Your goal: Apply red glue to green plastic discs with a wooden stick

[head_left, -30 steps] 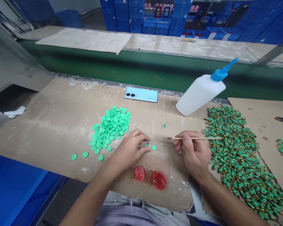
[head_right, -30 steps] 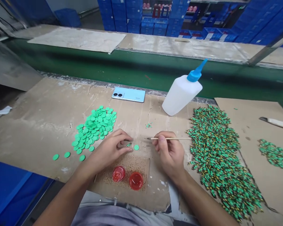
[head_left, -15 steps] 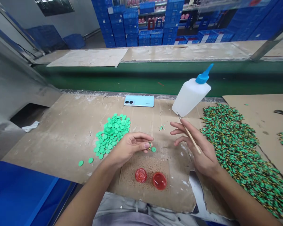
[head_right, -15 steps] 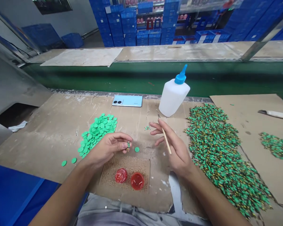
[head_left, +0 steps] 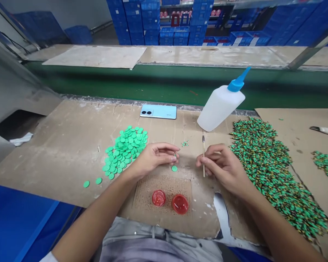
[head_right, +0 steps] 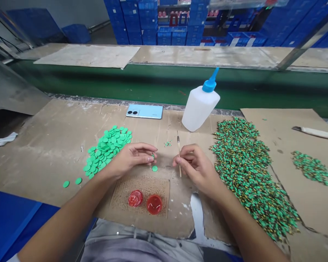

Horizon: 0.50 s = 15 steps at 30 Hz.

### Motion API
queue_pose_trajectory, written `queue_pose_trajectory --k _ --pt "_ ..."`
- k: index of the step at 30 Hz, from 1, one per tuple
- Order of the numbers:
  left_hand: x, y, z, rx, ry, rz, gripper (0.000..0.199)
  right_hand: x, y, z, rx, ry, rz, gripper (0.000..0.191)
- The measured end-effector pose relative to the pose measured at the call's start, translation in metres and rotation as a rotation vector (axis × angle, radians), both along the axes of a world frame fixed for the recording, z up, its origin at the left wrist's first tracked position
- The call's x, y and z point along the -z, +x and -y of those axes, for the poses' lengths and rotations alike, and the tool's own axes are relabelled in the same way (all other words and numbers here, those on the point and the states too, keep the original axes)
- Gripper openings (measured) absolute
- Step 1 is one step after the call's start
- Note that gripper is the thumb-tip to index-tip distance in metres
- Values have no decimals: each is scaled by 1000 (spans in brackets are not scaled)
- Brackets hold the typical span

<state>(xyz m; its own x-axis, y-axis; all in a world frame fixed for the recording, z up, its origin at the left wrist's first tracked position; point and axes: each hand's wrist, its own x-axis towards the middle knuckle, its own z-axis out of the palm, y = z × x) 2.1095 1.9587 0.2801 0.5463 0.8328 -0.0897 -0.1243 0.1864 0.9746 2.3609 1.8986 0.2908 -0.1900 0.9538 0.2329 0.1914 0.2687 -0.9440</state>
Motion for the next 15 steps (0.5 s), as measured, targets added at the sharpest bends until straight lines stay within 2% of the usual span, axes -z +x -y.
queue_pose_trajectory --k 4,9,15 --pt "5 -4 1 -7 210 -192 15 1 -1 -1 41 -83 -83 29" --pt "11 -3 1 3 266 -283 13 1 -4 -4 95 -31 -67 16" --pt "12 -1 0 42 380 -364 13 -1 -7 -5 94 10 -30 14"
